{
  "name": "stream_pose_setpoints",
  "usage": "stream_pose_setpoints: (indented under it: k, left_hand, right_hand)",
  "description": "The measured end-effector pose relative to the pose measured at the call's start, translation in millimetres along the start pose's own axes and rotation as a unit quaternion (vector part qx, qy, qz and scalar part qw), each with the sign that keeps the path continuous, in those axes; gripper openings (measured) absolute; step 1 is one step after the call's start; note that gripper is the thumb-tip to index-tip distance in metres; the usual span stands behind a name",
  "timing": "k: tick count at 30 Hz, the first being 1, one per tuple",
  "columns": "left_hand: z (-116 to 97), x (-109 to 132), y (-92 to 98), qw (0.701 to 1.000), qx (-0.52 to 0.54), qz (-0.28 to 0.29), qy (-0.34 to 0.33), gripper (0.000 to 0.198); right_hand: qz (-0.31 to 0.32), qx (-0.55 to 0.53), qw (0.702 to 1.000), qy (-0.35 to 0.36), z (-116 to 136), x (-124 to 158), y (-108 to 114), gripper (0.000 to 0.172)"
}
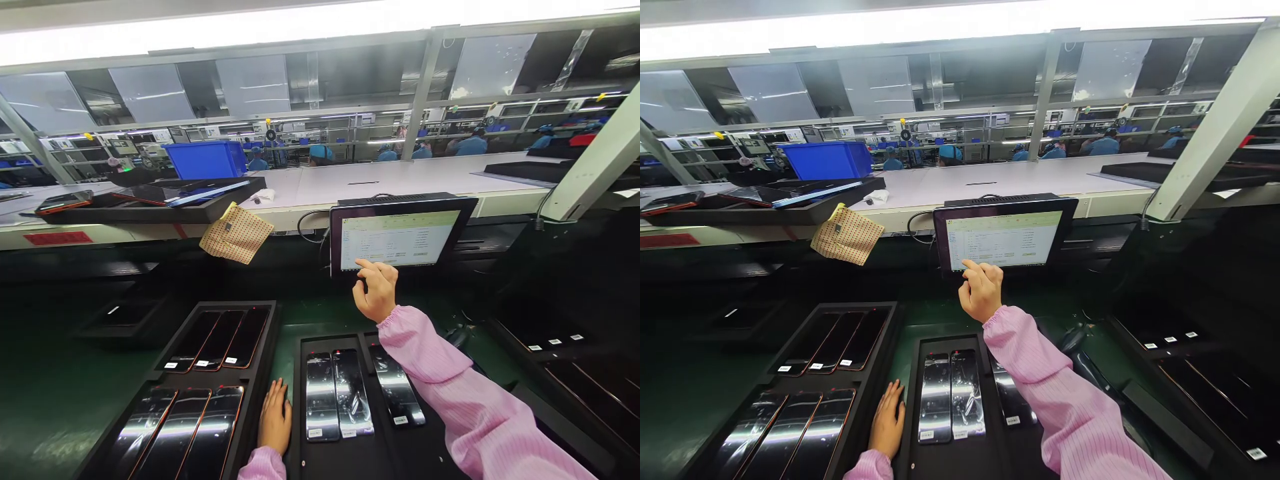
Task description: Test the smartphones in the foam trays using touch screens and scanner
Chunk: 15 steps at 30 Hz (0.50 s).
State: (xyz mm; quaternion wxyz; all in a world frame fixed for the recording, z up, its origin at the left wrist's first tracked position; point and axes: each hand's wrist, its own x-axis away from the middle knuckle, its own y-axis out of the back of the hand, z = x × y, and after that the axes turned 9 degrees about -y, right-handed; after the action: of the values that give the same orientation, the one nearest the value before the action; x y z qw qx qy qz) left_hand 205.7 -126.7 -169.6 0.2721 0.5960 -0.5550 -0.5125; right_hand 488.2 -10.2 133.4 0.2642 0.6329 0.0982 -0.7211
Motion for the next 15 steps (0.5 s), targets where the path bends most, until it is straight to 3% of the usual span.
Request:
stream_pose_setpoints:
  k: [5,15]
  left_hand:
    - [-0.2,0.3,0.6,1.0,0.006,-0.007,0.0,0.041]
    - [-1.7,-0.5,1.6,1.0,0.004,0.001,0.004,0.041]
  right_hand:
    - [0.044,0.005,0.999,-0.008,-0.5,3.0,1.1,0.02]
    - [0.067,0.006,0.998,-0.013,0.6,4.7,-0.6,0.02]
